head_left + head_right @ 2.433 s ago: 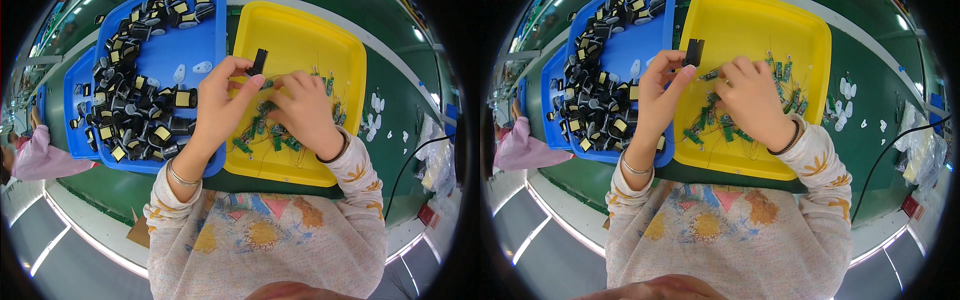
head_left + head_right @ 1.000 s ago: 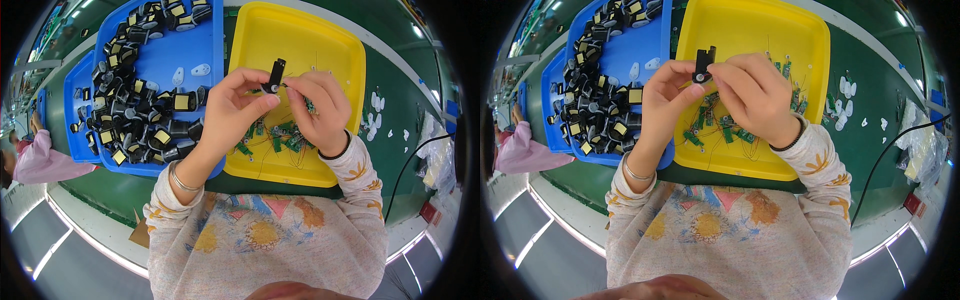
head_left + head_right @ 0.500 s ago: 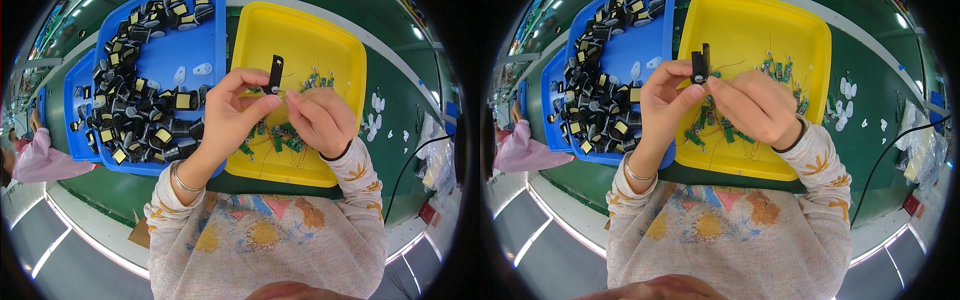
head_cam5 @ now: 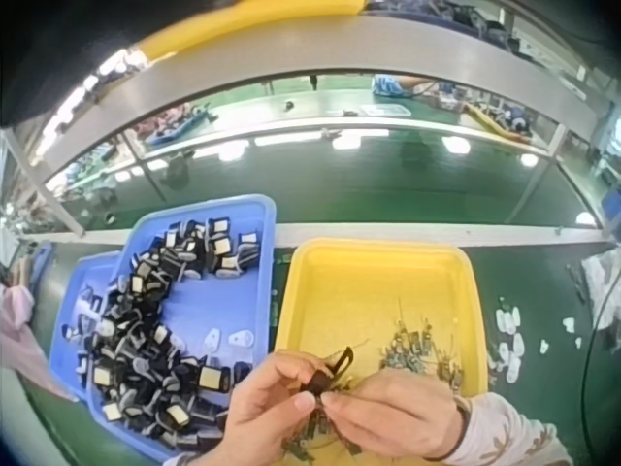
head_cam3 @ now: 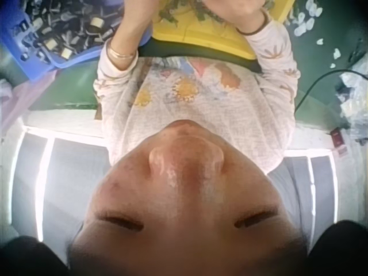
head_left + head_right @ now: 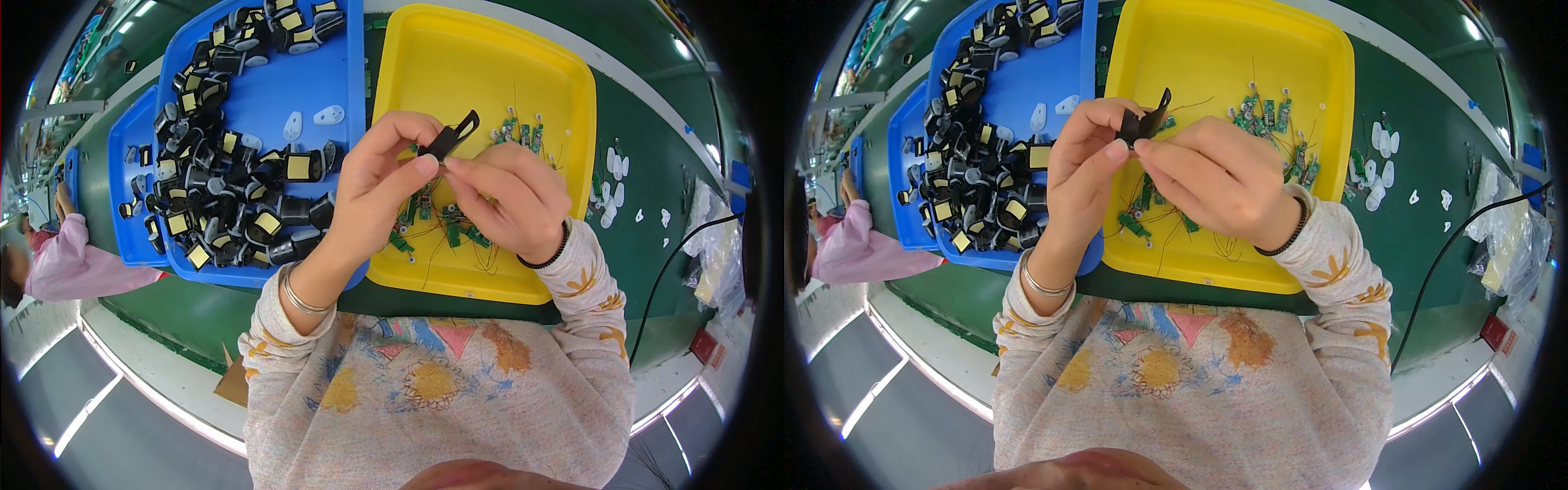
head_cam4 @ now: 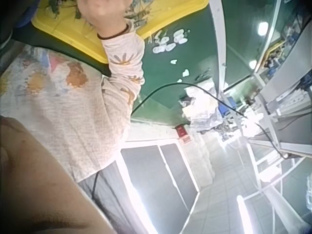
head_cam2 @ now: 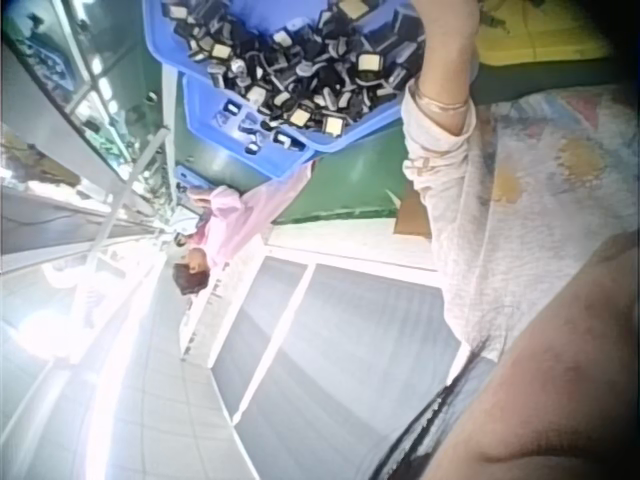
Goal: The person assembles small electronic devices by inserting green circuit boards into black plastic housings. They pick up a housing from a blue bin and a circuit board from a yellow tray, then fit the board into the housing. The person repeats this process continuously, handling the components one at a time.
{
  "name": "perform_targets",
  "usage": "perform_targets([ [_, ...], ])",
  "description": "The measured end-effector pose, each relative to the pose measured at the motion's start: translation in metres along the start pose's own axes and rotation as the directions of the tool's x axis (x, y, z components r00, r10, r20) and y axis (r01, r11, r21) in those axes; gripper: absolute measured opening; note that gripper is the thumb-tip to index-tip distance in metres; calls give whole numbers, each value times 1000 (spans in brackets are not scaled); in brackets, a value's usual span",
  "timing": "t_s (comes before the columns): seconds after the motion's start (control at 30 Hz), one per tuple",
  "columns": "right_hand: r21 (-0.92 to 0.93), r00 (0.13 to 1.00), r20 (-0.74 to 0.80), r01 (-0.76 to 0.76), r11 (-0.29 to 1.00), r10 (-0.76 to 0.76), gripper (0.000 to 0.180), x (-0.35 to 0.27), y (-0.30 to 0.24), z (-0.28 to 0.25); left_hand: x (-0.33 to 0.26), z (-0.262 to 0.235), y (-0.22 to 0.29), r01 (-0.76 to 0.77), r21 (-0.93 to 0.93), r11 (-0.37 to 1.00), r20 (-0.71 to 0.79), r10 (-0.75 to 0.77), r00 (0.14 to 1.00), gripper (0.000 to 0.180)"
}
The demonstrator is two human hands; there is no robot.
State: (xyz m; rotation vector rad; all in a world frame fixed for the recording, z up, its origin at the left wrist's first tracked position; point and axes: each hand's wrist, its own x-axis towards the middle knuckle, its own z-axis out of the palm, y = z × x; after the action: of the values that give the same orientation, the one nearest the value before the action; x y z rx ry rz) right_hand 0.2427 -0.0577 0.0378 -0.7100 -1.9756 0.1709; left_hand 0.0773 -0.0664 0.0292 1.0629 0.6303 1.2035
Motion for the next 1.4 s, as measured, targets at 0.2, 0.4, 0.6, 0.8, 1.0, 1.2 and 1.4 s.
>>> perform_targets([
  [0.2, 67, 1000, 22, -16, 998, 15, 19, 0, 1, 0, -1, -2, -2, -12, -30, 999, 34, 13, 999, 14],
  [0.4, 279, 926, 70, -376, 884, 372, 14, 2, 1, -3, 1, 3, 0, 2, 1, 1000, 9, -2, 1000, 15],
  [0.6, 259, 924, 152, -380, 888, 352, 14, 0, 3, -2, 0, -1, -1, 20, 72, 997, -7, -19, 1000, 15],
  [0.8, 284, 895, 244, -434, 855, 373, 15, -2, 1, -2, -2, -3, -1, 5, 210, 978, -26, 0, 1000, 16],
  [1.0, 569, 666, 394, -718, 401, 633, 14, -5, 3, 2, 2, -7, -3, -186, 465, 866, -23, 222, 975, 24],
  [1.2, 655, 663, 440, -698, 289, 606, 13, -6, 7, 1, 2, -5, 5, -77, 290, 954, -209, 141, 968, 33],
  [1.4, 684, 574, 510, -722, 102, 640, 13, -4, 9, -1, 4, -2, 7, 152, 79, 985, -164, -138, 977, 34],
])
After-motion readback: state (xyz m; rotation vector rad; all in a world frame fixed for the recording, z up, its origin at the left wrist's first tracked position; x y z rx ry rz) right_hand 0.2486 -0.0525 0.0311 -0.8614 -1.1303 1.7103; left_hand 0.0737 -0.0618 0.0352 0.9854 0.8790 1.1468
